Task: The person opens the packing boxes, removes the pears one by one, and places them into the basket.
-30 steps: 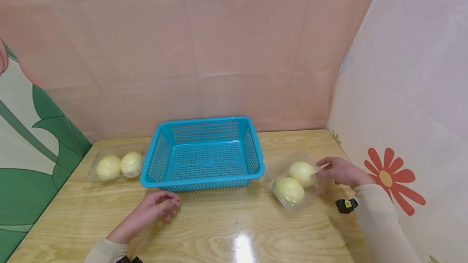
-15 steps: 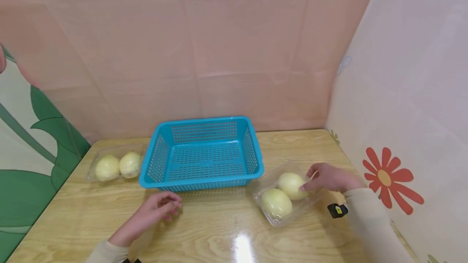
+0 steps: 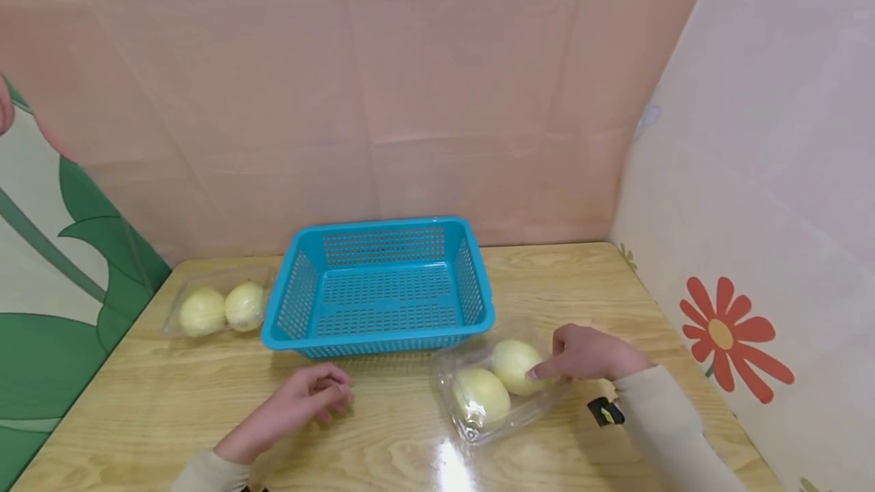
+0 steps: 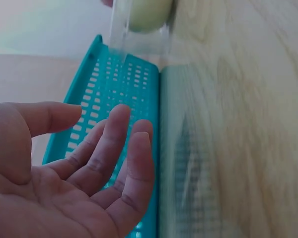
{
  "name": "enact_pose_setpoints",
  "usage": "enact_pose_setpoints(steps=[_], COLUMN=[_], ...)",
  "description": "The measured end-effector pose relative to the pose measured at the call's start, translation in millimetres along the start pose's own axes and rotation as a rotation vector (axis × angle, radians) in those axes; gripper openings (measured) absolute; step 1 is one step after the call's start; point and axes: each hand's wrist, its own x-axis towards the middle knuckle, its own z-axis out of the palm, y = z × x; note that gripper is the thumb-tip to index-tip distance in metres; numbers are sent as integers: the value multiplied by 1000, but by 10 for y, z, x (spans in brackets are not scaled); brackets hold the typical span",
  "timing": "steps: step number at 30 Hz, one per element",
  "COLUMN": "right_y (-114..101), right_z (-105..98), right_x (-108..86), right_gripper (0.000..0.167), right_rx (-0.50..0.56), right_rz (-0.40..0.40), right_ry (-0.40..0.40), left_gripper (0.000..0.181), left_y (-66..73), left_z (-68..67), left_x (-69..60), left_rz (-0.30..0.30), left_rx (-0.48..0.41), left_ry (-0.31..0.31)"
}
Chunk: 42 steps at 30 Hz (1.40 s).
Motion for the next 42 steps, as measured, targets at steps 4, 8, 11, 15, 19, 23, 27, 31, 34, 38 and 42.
enact_pose_setpoints(steps=[4,8,11,15,19,23,27,31,34,38,42], right_y=[-131,-251,-338,-470,-598,-708,-800,-872,-904,-917,-904], right_z=[120,225,282,370,470,550,603,637,654,671,692], right_x=[-16,-36,-53,-49,-22,4,35,66,80,99,126], right_gripper=[49,50,50,52,54,55,56,56,57,58,59], right_rx=[-52,-93,-99,-94,-109,-141,-167,-181,-183,-188,-189], right_rz=[20,19,10,10,-2,-23,-34,-25,-14,-6,-7], right_ry=[8,27,38,51,70,84,89,99,113,132,147], left_gripper=[28,32,33,34,33,29,28,27,26,26,28], left_y=[13,28,40,57,46,22,14,13,11,10,5], left_z=[65,123,163,205,232,250,241,214,198,184,175], left_x=[2,16,42,66,67,62,54,50,54,64,74], left_rz=[0,-5,-9,-9,-10,-17,-37,-61,-70,-75,-79], left_rx=[0,-2,-7,-34,-63,-88,-126,-153,-152,-152,-175], left_ry=[-45,-73,-87,-99,-107,-113,-98,-61,-44,-38,-35])
